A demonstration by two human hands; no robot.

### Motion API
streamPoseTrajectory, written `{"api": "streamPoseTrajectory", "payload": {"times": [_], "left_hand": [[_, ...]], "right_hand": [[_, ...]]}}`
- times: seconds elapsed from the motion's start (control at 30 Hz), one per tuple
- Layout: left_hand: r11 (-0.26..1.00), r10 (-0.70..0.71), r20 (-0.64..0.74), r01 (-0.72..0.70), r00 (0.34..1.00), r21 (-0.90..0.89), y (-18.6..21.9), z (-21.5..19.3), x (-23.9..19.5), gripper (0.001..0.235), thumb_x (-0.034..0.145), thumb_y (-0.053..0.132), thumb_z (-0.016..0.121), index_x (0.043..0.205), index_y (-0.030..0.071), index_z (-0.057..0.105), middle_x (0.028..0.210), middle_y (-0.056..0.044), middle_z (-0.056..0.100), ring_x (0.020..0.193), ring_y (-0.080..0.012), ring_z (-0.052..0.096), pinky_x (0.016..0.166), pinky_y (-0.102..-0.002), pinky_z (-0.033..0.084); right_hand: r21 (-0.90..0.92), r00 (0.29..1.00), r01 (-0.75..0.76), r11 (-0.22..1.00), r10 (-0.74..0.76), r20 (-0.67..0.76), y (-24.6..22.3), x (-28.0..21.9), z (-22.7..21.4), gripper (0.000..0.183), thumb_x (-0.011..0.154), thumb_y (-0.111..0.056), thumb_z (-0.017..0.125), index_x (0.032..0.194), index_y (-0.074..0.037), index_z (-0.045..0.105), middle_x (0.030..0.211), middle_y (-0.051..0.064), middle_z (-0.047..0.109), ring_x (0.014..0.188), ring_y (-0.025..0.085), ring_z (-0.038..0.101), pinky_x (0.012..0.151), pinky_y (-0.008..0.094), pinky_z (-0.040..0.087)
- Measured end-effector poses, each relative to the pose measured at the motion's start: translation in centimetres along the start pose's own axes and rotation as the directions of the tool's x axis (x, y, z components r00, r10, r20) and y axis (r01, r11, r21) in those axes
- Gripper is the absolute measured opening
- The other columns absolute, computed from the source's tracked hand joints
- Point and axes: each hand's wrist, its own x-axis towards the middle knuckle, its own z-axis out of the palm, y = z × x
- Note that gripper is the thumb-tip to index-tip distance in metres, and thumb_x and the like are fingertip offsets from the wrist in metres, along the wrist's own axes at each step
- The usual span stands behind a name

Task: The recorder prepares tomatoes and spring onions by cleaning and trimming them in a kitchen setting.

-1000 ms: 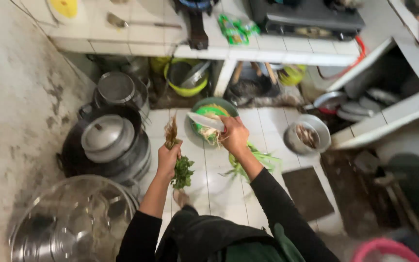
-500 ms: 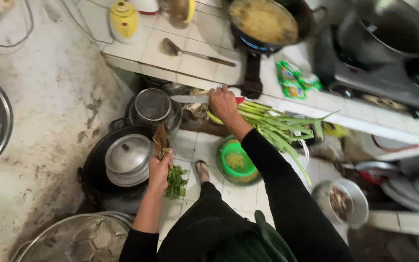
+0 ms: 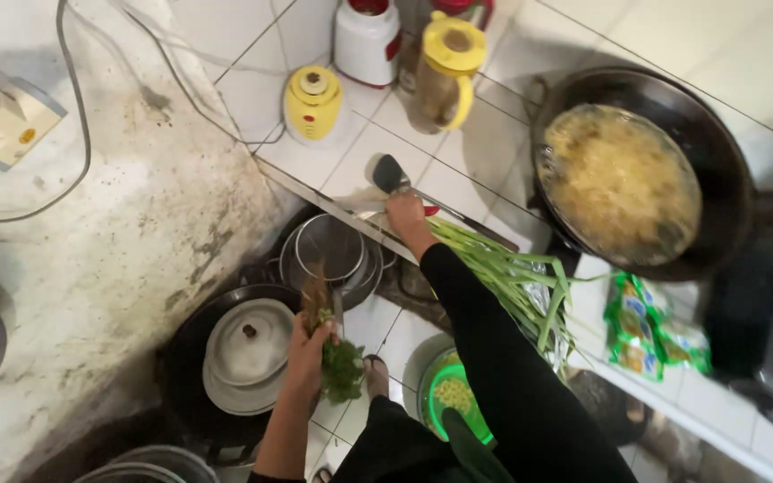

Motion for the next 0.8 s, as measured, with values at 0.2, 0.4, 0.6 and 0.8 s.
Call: {"api": "streamPoseTrajectory", "payload": {"times": [0.2,0.4,0.6,0.8], "left_hand": [[0.960,0.253,-0.030,-0.254,0.967,-0.114,-0.2,-0.3,4.8,0.021,0.099,0.014,0.061,0.117,0.003,0.057,0.095,-0.005,0.069,0.087,-0.0175,0.062,0.084,-0.034,0.050],[0.946,0.312,-0.105,-0.297,0.944,0.132,-1.9,-1.1,6.9,0.019,0.106,0.013,0.058,0.120,0.001,0.056,0.103,-0.008,0.066,0.093,-0.0192,0.060,0.089,-0.034,0.048],[0.984,0.171,-0.147,-0.175,0.974,-0.017,0.3,-0.4,4.3,0.033,0.098,0.011,0.058,0.131,0.005,0.054,0.112,-0.005,0.067,0.098,-0.0175,0.064,0.086,-0.036,0.051],[0.909,0.404,-0.135,-0.414,0.905,-0.051,-0.5,-3.1,-1.5,0.021,0.104,0.012,0.053,0.122,0.001,0.057,0.102,-0.009,0.069,0.091,-0.0163,0.062,0.087,-0.032,0.051]], "right_hand": [[0.142,0.985,0.023,0.990,0.002,-0.174,2.1,5.2,5.7,0.042,0.077,-0.027,0.073,0.110,-0.002,0.069,0.109,0.020,0.069,0.107,0.039,0.066,0.092,0.050,0.057],[0.303,0.984,-0.123,0.945,0.076,0.164,0.5,2.9,-9.7,0.077,0.066,-0.046,0.086,0.124,-0.003,0.060,0.128,0.021,0.057,0.127,0.040,0.051,0.091,0.047,0.054],[0.491,0.986,-0.168,0.855,0.134,0.104,-0.1,0.6,-9.0,0.055,0.088,-0.050,0.074,0.122,-0.007,0.066,0.101,0.017,0.072,0.096,0.036,0.070,0.081,0.048,0.056],[0.851,0.993,0.039,0.523,-0.114,0.025,-7.7,-8.4,-16.7,0.050,0.088,-0.040,0.079,0.127,-0.010,0.069,0.076,0.008,0.063,0.068,0.019,0.059,0.066,0.033,0.050]]}}
